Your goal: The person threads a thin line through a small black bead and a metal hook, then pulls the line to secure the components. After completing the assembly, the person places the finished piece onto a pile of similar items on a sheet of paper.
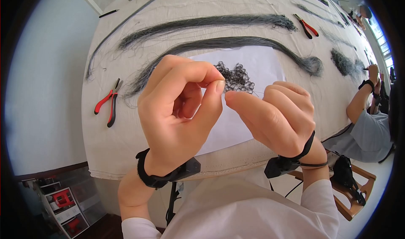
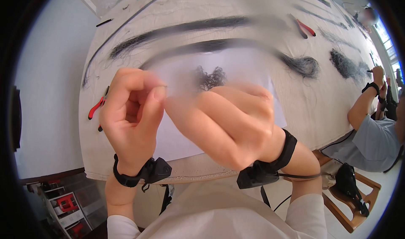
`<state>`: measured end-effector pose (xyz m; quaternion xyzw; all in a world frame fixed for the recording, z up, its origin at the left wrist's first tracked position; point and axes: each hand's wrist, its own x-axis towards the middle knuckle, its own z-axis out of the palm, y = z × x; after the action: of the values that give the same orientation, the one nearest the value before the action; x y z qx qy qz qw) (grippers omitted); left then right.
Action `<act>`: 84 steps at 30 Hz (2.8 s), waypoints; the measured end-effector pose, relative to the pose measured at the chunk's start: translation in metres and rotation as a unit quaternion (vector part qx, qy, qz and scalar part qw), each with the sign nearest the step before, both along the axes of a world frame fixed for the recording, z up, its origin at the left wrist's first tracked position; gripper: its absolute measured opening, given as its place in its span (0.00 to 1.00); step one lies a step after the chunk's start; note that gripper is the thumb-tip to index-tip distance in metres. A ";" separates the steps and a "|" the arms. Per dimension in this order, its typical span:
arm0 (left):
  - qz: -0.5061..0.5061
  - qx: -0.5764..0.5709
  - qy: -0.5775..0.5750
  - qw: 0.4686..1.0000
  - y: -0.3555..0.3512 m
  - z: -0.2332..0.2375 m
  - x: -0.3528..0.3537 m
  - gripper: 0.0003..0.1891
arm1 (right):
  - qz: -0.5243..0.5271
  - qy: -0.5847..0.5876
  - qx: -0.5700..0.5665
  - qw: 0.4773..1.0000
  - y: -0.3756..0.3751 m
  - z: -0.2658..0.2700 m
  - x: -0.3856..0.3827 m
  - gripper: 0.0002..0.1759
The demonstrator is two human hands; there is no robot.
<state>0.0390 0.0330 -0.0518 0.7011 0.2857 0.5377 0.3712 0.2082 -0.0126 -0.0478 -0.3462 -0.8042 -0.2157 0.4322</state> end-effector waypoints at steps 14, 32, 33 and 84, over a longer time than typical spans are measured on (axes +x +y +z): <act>-0.052 0.087 0.132 0.986 -0.003 0.009 -0.005 0.07 | 0.007 0.133 -0.162 0.978 0.003 0.010 0.014 0.13; -0.043 0.092 0.079 0.992 -0.005 0.009 -0.012 0.04 | 0.120 0.173 -0.149 0.966 -0.001 -0.013 0.000 0.08; -0.036 0.105 0.079 0.991 -0.005 0.010 -0.011 0.05 | 0.138 0.162 -0.136 0.968 0.000 -0.012 0.000 0.13; 0.049 0.269 0.055 0.960 0.004 0.005 -0.006 0.09 | -0.031 -0.152 -0.015 0.988 -0.010 0.058 -0.006 0.32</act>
<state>0.0334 0.0367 -0.0468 0.7889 0.1840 0.5728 0.1255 0.2023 -0.0221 0.0100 -0.3403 -0.8525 -0.2672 0.2933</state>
